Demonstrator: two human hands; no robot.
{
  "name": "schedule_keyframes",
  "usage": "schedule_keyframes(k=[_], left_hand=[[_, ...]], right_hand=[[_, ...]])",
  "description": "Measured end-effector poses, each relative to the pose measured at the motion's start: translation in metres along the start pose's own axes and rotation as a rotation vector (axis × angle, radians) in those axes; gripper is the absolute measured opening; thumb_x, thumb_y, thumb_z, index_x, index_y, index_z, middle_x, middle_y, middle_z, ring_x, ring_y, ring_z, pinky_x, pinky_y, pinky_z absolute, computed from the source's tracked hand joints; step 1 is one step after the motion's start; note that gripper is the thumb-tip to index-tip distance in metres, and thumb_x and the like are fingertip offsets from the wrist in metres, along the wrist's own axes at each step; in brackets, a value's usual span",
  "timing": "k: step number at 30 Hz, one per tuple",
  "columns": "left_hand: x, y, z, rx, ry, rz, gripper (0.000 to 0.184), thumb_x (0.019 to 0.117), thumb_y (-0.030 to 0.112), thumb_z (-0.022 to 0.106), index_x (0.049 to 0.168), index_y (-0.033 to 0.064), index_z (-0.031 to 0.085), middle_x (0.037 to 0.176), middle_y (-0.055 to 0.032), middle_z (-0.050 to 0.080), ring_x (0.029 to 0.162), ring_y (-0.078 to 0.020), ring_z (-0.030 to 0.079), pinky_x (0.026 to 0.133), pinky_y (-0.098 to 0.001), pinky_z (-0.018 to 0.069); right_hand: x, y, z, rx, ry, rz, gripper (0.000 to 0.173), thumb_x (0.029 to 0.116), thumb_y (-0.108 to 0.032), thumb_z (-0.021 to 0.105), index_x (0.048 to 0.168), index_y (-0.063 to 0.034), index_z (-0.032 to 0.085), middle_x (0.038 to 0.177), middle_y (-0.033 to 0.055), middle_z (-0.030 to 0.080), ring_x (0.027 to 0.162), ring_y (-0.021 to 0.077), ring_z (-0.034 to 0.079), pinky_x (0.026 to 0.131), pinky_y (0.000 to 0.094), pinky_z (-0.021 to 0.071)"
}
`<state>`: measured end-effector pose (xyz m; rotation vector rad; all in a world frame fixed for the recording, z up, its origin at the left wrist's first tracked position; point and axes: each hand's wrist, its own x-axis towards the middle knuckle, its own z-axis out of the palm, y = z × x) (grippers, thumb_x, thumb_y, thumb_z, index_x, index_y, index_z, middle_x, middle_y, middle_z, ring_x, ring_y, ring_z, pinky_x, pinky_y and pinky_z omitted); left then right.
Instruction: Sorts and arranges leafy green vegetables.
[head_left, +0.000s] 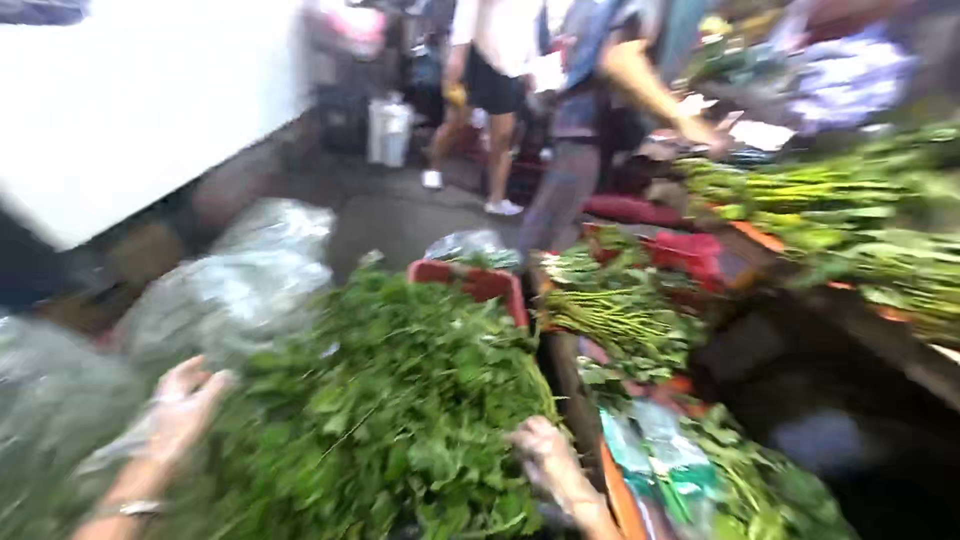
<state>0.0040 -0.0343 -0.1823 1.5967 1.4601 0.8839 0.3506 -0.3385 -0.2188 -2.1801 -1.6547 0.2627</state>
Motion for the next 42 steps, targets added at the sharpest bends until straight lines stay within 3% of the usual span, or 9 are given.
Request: schedule_keyframes(k=[2, 5, 12, 21, 26, 30, 36, 40, 42], left_hand=[[0.049, -0.023, 0.011, 0.056, 0.030, -0.117, 0.066, 0.1071, 0.027, 0.051, 0.159, -0.0017, 0.022, 0.159, -0.0328, 0.031, 0.148, -0.0460, 0.032, 0.119, -0.0600, 0.0262], [0.090, -0.073, 0.040, 0.123, 0.002, -0.257, 0.078, 0.1054, 0.044, 0.051, 0.161, -0.0006, 0.018, 0.158, -0.0340, 0.031, 0.146, -0.0467, 0.034, 0.118, -0.0615, 0.0282], [0.077, -0.089, 0.073, 0.490, -0.402, -0.206, 0.082, 0.1001, 0.062, 0.050, 0.159, 0.0064, 0.035, 0.159, -0.0336, 0.031, 0.148, -0.0524, 0.026, 0.118, -0.0702, 0.0196], [0.071, -0.086, 0.056, 0.528, -0.688, -0.092, 0.064, 0.1085, 0.049, 0.040, 0.147, -0.0019, 0.050, 0.154, -0.0294, 0.043, 0.148, -0.0442, 0.035, 0.120, -0.0651, 0.0205], [0.065, -0.070, 0.073, 0.343, -0.605, -0.149, 0.069, 0.1056, 0.052, 0.047, 0.147, -0.0032, 0.048, 0.152, -0.0323, 0.043, 0.145, -0.0480, 0.036, 0.117, -0.0661, 0.0262], [0.014, -0.028, 0.084, 0.274, -0.698, -0.141, 0.060, 0.1087, 0.043, 0.043, 0.147, -0.0027, 0.048, 0.147, -0.0301, 0.049, 0.140, -0.0437, 0.044, 0.115, -0.0612, 0.0334], [-0.021, 0.002, 0.097, 0.405, -0.686, -0.052, 0.063, 0.0888, 0.028, 0.075, 0.141, -0.0010, 0.056, 0.147, -0.0227, 0.052, 0.141, -0.0379, 0.043, 0.121, -0.0567, 0.0232], [-0.022, 0.021, 0.091, 0.581, -0.895, -0.003, 0.043, 0.0978, 0.031, 0.060, 0.119, -0.0066, 0.067, 0.130, -0.0284, 0.062, 0.128, -0.0458, 0.054, 0.105, -0.0672, 0.0386], [-0.006, 0.008, 0.077, 0.464, -0.928, 0.080, 0.044, 0.1041, 0.036, 0.050, 0.124, 0.0002, 0.067, 0.132, -0.0238, 0.062, 0.129, -0.0404, 0.054, 0.108, -0.0641, 0.0371]], right_hand=[[0.002, 0.006, 0.004, 0.083, -0.012, -0.045, 0.035, 0.0911, -0.004, 0.064, 0.121, -0.0168, 0.077, 0.123, 0.0098, 0.071, 0.120, 0.0292, 0.064, 0.103, 0.0513, 0.0512], [0.008, 0.005, -0.007, 0.128, 0.102, -0.144, 0.035, 0.0865, -0.007, 0.066, 0.117, -0.0178, 0.079, 0.121, 0.0048, 0.073, 0.116, 0.0270, 0.066, 0.098, 0.0520, 0.0527], [0.064, -0.026, -0.030, 0.010, 0.217, -0.268, 0.026, 0.0961, -0.023, 0.066, 0.118, -0.0150, 0.077, 0.117, 0.0075, 0.074, 0.111, 0.0272, 0.068, 0.094, 0.0489, 0.0551], [0.073, -0.056, 0.001, 0.043, -0.012, -0.329, 0.028, 0.0981, -0.021, 0.065, 0.123, -0.0147, 0.075, 0.126, 0.0114, 0.070, 0.116, 0.0326, 0.065, 0.096, 0.0535, 0.0525], [0.083, -0.064, -0.009, 0.119, 0.077, -0.378, 0.028, 0.0942, -0.015, 0.069, 0.121, -0.0129, 0.076, 0.125, 0.0124, 0.070, 0.117, 0.0300, 0.065, 0.100, 0.0492, 0.0531], [0.144, -0.104, -0.015, 0.039, 0.227, -0.640, 0.028, 0.0907, -0.015, 0.068, 0.117, -0.0112, 0.077, 0.116, 0.0162, 0.073, 0.105, 0.0327, 0.071, 0.089, 0.0497, 0.0587], [0.262, -0.215, 0.036, -0.144, -0.195, -0.836, 0.029, 0.0963, -0.014, 0.064, 0.124, -0.0133, 0.073, 0.121, 0.0137, 0.070, 0.110, 0.0342, 0.067, 0.091, 0.0548, 0.0549], [0.315, -0.248, 0.103, -0.619, -0.686, -0.560, 0.049, 0.0949, -0.032, 0.071, 0.141, -0.0188, 0.061, 0.145, 0.0166, 0.056, 0.133, 0.0435, 0.052, 0.106, 0.0705, 0.0387], [0.319, -0.221, 0.120, -0.746, -0.915, -0.331, 0.052, 0.0918, -0.045, 0.071, 0.131, -0.0120, 0.066, 0.131, 0.0240, 0.063, 0.122, 0.0477, 0.058, 0.097, 0.0744, 0.0414]])
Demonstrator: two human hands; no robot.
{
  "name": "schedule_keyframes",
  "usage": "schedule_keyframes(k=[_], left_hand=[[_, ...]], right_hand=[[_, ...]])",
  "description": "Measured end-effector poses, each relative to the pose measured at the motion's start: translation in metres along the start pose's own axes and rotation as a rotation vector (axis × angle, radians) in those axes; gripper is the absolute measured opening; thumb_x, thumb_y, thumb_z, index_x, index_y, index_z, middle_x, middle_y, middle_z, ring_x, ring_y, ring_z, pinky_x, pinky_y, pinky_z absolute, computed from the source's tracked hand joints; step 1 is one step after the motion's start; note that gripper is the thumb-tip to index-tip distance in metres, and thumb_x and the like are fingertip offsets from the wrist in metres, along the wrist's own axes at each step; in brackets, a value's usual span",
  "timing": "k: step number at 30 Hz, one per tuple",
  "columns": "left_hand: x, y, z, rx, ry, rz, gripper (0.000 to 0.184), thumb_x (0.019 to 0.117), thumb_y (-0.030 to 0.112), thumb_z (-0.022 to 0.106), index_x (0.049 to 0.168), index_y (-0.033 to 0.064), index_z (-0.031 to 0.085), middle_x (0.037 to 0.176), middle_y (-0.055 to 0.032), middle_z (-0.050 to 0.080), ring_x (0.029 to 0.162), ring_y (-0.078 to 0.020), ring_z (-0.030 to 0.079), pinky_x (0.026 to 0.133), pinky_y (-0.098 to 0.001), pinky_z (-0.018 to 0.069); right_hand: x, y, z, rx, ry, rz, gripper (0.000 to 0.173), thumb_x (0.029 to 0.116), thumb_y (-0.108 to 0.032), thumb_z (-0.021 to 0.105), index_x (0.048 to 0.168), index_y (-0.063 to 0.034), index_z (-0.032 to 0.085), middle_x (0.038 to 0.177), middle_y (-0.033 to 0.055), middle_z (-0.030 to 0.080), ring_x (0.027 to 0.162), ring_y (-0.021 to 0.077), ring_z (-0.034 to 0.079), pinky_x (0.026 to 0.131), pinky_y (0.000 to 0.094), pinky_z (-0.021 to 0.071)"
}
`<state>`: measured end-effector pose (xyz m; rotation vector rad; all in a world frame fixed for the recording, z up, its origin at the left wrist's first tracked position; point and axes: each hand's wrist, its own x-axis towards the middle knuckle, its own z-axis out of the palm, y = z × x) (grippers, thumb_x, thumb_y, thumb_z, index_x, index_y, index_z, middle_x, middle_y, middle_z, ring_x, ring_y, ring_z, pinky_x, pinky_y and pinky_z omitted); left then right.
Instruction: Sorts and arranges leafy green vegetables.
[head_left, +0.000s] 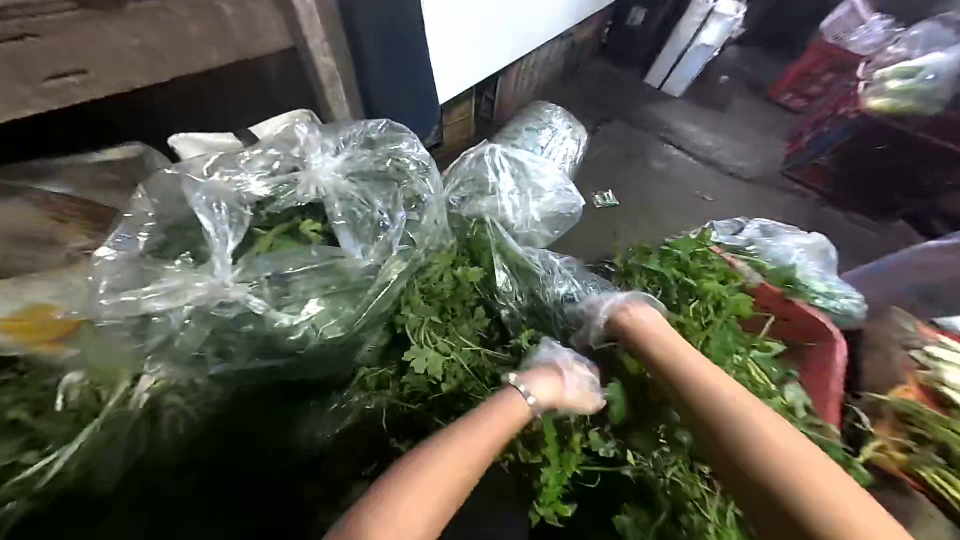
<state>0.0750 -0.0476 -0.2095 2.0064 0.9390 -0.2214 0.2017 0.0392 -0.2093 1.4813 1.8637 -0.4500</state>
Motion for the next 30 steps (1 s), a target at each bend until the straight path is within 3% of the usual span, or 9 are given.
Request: schedule_keyframes(k=[3, 6, 9, 12, 15, 18, 21, 24, 30], left_hand=[[-0.006, -0.046, -0.037, -0.425, 0.180, 0.078, 0.045, 0.1099, 0.029, 0.044, 0.137, -0.0029, 0.059, 0.139, -0.0231, 0.059, 0.131, -0.0319, 0.055, 0.114, -0.0483, 0.0384], [0.030, -0.096, -0.052, -0.646, 0.696, -0.359, 0.055, 0.1053, 0.040, 0.054, 0.144, 0.0007, 0.049, 0.137, -0.0295, 0.057, 0.127, -0.0437, 0.056, 0.106, -0.0605, 0.0435], [0.068, -0.122, -0.040, -0.774, 0.694, -0.641, 0.072, 0.1017, 0.057, 0.052, 0.145, -0.0012, 0.049, 0.144, -0.0287, 0.051, 0.133, -0.0416, 0.051, 0.108, -0.0604, 0.0415], [0.084, -0.115, -0.046, -0.555, 0.389, -0.492, 0.048, 0.1110, 0.034, 0.041, 0.137, -0.0043, 0.056, 0.139, -0.0263, 0.056, 0.129, -0.0352, 0.055, 0.108, -0.0502, 0.0424], [0.116, -0.116, -0.089, -0.344, 0.409, -0.296, 0.031, 0.1066, 0.010, 0.048, 0.127, -0.0094, 0.060, 0.122, -0.0280, 0.062, 0.110, -0.0363, 0.061, 0.099, -0.0518, 0.0473], [0.101, -0.090, -0.157, -0.673, 0.580, -0.281, 0.034, 0.1105, 0.019, 0.041, 0.130, -0.0048, 0.056, 0.106, -0.0166, 0.061, 0.085, -0.0197, 0.058, 0.081, -0.0364, 0.0517], [0.079, -0.067, -0.198, -1.001, 0.794, -0.176, 0.032, 0.1086, 0.021, 0.045, 0.134, 0.0030, 0.054, 0.110, -0.0114, 0.059, 0.090, -0.0172, 0.057, 0.080, -0.0340, 0.0500], [0.076, -0.042, -0.217, -1.296, 0.822, -0.046, 0.030, 0.1080, 0.025, 0.046, 0.134, 0.0108, 0.052, 0.110, -0.0075, 0.059, 0.095, -0.0187, 0.059, 0.083, -0.0373, 0.0509], [0.072, -0.026, -0.230, -1.223, 0.866, -0.117, 0.024, 0.1058, 0.021, 0.050, 0.126, 0.0117, 0.057, 0.103, -0.0062, 0.062, 0.087, -0.0168, 0.060, 0.072, -0.0332, 0.0518]], right_hand=[[-0.028, 0.017, 0.026, 0.080, -0.229, -0.008, 0.059, 0.1038, -0.052, 0.051, 0.145, -0.0103, 0.057, 0.140, 0.0269, 0.058, 0.133, 0.0480, 0.051, 0.107, 0.0727, 0.0345], [-0.054, 0.024, 0.058, 0.155, -0.151, -0.077, 0.062, 0.1032, -0.056, 0.048, 0.151, -0.0174, 0.052, 0.150, 0.0220, 0.052, 0.136, 0.0459, 0.050, 0.108, 0.0714, 0.0364], [-0.079, 0.005, 0.061, 0.128, -0.128, -0.028, 0.063, 0.1032, -0.055, 0.048, 0.155, -0.0193, 0.046, 0.162, 0.0196, 0.036, 0.139, 0.0494, 0.044, 0.108, 0.0721, 0.0357], [-0.092, -0.001, 0.068, 0.145, -0.085, 0.023, 0.065, 0.1027, -0.056, 0.048, 0.160, -0.0265, 0.038, 0.168, 0.0148, 0.027, 0.144, 0.0507, 0.036, 0.108, 0.0742, 0.0332], [-0.108, 0.007, 0.076, 0.169, -0.092, 0.035, 0.064, 0.1038, -0.055, 0.047, 0.160, -0.0258, 0.036, 0.167, 0.0122, 0.029, 0.147, 0.0479, 0.033, 0.109, 0.0741, 0.0317], [-0.119, 0.010, 0.090, 0.183, -0.078, 0.041, 0.063, 0.1042, -0.055, 0.045, 0.160, -0.0261, 0.037, 0.165, 0.0133, 0.034, 0.149, 0.0463, 0.030, 0.111, 0.0730, 0.0296], [-0.119, 0.009, 0.097, 0.180, -0.029, 0.054, 0.065, 0.1033, -0.055, 0.046, 0.162, -0.0301, 0.032, 0.167, 0.0129, 0.030, 0.150, 0.0478, 0.028, 0.111, 0.0737, 0.0282], [-0.114, 0.011, 0.102, 0.202, 0.023, 0.035, 0.066, 0.1021, -0.054, 0.049, 0.162, -0.0304, 0.033, 0.167, 0.0115, 0.031, 0.150, 0.0473, 0.028, 0.111, 0.0736, 0.0282], [-0.113, 0.012, 0.102, 0.192, 0.043, 0.022, 0.066, 0.1017, -0.053, 0.050, 0.162, -0.0320, 0.033, 0.167, 0.0093, 0.030, 0.151, 0.0470, 0.027, 0.111, 0.0733, 0.0292]])
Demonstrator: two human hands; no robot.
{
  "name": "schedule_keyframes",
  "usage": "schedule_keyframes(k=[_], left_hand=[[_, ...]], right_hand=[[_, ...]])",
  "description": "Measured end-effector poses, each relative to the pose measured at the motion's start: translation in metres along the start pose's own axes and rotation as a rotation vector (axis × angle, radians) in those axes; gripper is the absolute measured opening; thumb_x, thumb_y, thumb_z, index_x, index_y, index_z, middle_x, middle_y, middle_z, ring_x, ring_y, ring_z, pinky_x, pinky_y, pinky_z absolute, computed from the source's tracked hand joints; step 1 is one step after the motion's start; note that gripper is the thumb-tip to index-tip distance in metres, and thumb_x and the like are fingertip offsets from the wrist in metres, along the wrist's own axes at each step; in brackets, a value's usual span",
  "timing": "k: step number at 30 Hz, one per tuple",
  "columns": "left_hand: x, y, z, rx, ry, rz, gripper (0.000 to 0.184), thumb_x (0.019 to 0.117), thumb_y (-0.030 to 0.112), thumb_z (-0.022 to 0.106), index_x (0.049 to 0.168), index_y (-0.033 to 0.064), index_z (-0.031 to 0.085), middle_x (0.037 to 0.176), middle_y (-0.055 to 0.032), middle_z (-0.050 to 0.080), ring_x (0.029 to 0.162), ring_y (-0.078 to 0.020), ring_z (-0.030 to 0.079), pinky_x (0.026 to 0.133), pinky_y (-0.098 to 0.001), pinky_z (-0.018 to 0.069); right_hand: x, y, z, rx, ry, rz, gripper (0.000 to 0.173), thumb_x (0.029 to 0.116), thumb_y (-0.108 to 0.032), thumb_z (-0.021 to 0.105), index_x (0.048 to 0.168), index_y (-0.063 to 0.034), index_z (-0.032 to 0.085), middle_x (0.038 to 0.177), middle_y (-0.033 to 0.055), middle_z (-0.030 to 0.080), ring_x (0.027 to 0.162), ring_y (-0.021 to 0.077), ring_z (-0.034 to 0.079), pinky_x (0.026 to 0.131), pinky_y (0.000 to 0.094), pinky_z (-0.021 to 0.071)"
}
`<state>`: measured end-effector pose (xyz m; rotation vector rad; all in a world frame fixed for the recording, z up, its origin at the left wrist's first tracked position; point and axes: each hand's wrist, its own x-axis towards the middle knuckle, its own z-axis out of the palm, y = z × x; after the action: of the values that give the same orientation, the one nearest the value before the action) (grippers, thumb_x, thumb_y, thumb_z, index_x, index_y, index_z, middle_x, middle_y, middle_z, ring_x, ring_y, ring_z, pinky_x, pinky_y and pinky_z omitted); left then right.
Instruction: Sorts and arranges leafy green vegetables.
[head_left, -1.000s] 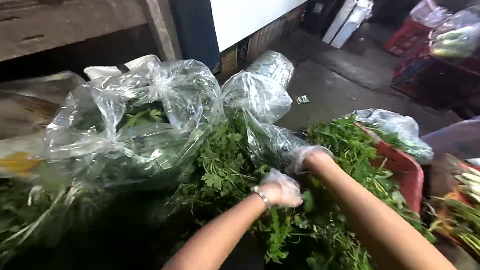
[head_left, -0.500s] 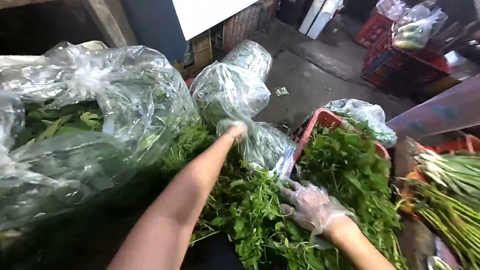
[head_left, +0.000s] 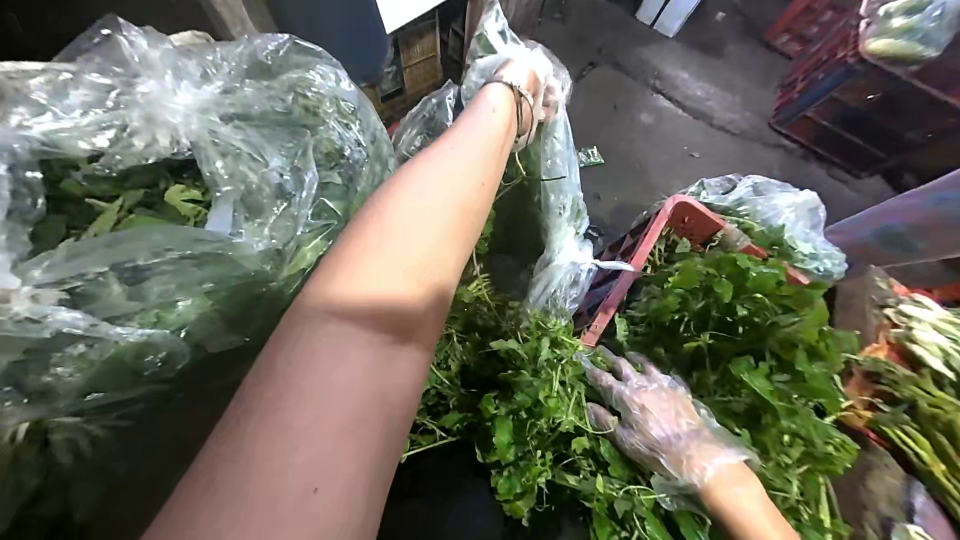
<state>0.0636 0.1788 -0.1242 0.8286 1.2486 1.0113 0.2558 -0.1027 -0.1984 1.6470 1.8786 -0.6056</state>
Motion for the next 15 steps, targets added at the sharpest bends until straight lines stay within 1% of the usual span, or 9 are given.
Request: schedule_keyframes(k=[3, 6, 8, 9, 10, 11, 12, 13, 15], left_hand=[[0.007, -0.018, -0.011, 0.005, 0.010, -0.020, 0.031, 0.1060, 0.025, 0.051, 0.134, 0.0128, 0.056, 0.117, -0.0075, 0.064, 0.103, -0.0198, 0.062, 0.082, -0.0388, 0.0522], [0.003, -0.047, -0.017, 0.139, -0.053, -0.027, 0.040, 0.1052, 0.032, 0.052, 0.141, 0.0148, 0.055, 0.136, -0.0069, 0.062, 0.123, -0.0238, 0.058, 0.095, -0.0495, 0.0492], [-0.004, -0.075, -0.025, 0.365, -0.079, 0.099, 0.042, 0.1070, 0.036, 0.048, 0.139, 0.0106, 0.059, 0.134, -0.0115, 0.064, 0.122, -0.0274, 0.061, 0.098, -0.0505, 0.0506], [-0.008, -0.096, -0.033, 0.474, -0.070, 0.209, 0.041, 0.1090, 0.033, 0.045, 0.136, 0.0064, 0.061, 0.132, -0.0153, 0.065, 0.121, -0.0287, 0.063, 0.102, -0.0499, 0.0504], [-0.012, -0.120, -0.043, 0.605, -0.016, 0.303, 0.039, 0.1087, 0.030, 0.044, 0.131, 0.0059, 0.065, 0.125, -0.0158, 0.068, 0.117, -0.0281, 0.065, 0.102, -0.0499, 0.0509], [-0.017, -0.146, -0.054, 0.779, 0.026, 0.324, 0.038, 0.1081, 0.029, 0.043, 0.130, 0.0069, 0.065, 0.122, -0.0169, 0.069, 0.116, -0.0308, 0.065, 0.102, -0.0542, 0.0489], [-0.022, -0.174, -0.067, 1.005, 0.010, 0.279, 0.038, 0.1072, 0.031, 0.045, 0.133, 0.0081, 0.063, 0.125, -0.0195, 0.068, 0.119, -0.0360, 0.063, 0.102, -0.0601, 0.0477], [-0.026, -0.201, -0.082, 1.198, -0.065, 0.193, 0.044, 0.1047, 0.035, 0.052, 0.137, 0.0075, 0.059, 0.127, -0.0234, 0.065, 0.122, -0.0418, 0.061, 0.101, -0.0653, 0.0460], [-0.044, -0.234, -0.107, 1.434, -0.217, -0.102, 0.064, 0.0967, 0.051, 0.062, 0.139, 0.0041, 0.058, 0.137, -0.0272, 0.058, 0.131, -0.0458, 0.053, 0.106, -0.0676, 0.0406]], right_hand=[[0.002, -0.001, -0.001, -0.016, -0.008, 0.002, 0.067, 0.1020, -0.053, 0.050, 0.162, -0.0317, 0.031, 0.168, 0.0090, 0.029, 0.151, 0.0469, 0.026, 0.111, 0.0732, 0.0284], [0.003, 0.000, 0.002, -0.033, 0.001, 0.003, 0.067, 0.1018, -0.055, 0.050, 0.162, -0.0330, 0.031, 0.167, 0.0085, 0.031, 0.151, 0.0465, 0.028, 0.110, 0.0736, 0.0296], [0.001, -0.001, 0.000, -0.036, -0.006, -0.004, 0.065, 0.1016, -0.054, 0.051, 0.161, -0.0315, 0.035, 0.165, 0.0099, 0.035, 0.150, 0.0470, 0.029, 0.111, 0.0727, 0.0295], [0.000, -0.001, -0.001, -0.039, -0.007, -0.016, 0.063, 0.1015, -0.054, 0.052, 0.159, -0.0292, 0.040, 0.162, 0.0116, 0.040, 0.149, 0.0472, 0.031, 0.111, 0.0722, 0.0300], [-0.002, -0.001, -0.001, -0.046, -0.015, -0.030, 0.061, 0.1013, -0.053, 0.053, 0.156, -0.0269, 0.045, 0.159, 0.0132, 0.044, 0.147, 0.0474, 0.033, 0.111, 0.0722, 0.0301], [-0.004, 0.000, -0.001, -0.062, -0.037, -0.036, 0.060, 0.1014, -0.053, 0.052, 0.155, -0.0263, 0.047, 0.156, 0.0136, 0.047, 0.147, 0.0471, 0.034, 0.111, 0.0722, 0.0297], [-0.005, 0.000, -0.001, -0.076, -0.053, -0.039, 0.059, 0.1014, -0.053, 0.053, 0.154, -0.0260, 0.049, 0.155, 0.0137, 0.048, 0.147, 0.0469, 0.035, 0.111, 0.0719, 0.0299], [-0.005, -0.001, -0.002, -0.086, -0.060, -0.038, 0.059, 0.1014, -0.053, 0.053, 0.154, -0.0264, 0.048, 0.156, 0.0133, 0.048, 0.147, 0.0466, 0.035, 0.111, 0.0716, 0.0302], [-0.002, -0.005, -0.007, -0.070, -0.055, -0.046, 0.060, 0.1019, -0.052, 0.052, 0.156, -0.0278, 0.045, 0.160, 0.0114, 0.042, 0.149, 0.0453, 0.031, 0.112, 0.0712, 0.0301]])
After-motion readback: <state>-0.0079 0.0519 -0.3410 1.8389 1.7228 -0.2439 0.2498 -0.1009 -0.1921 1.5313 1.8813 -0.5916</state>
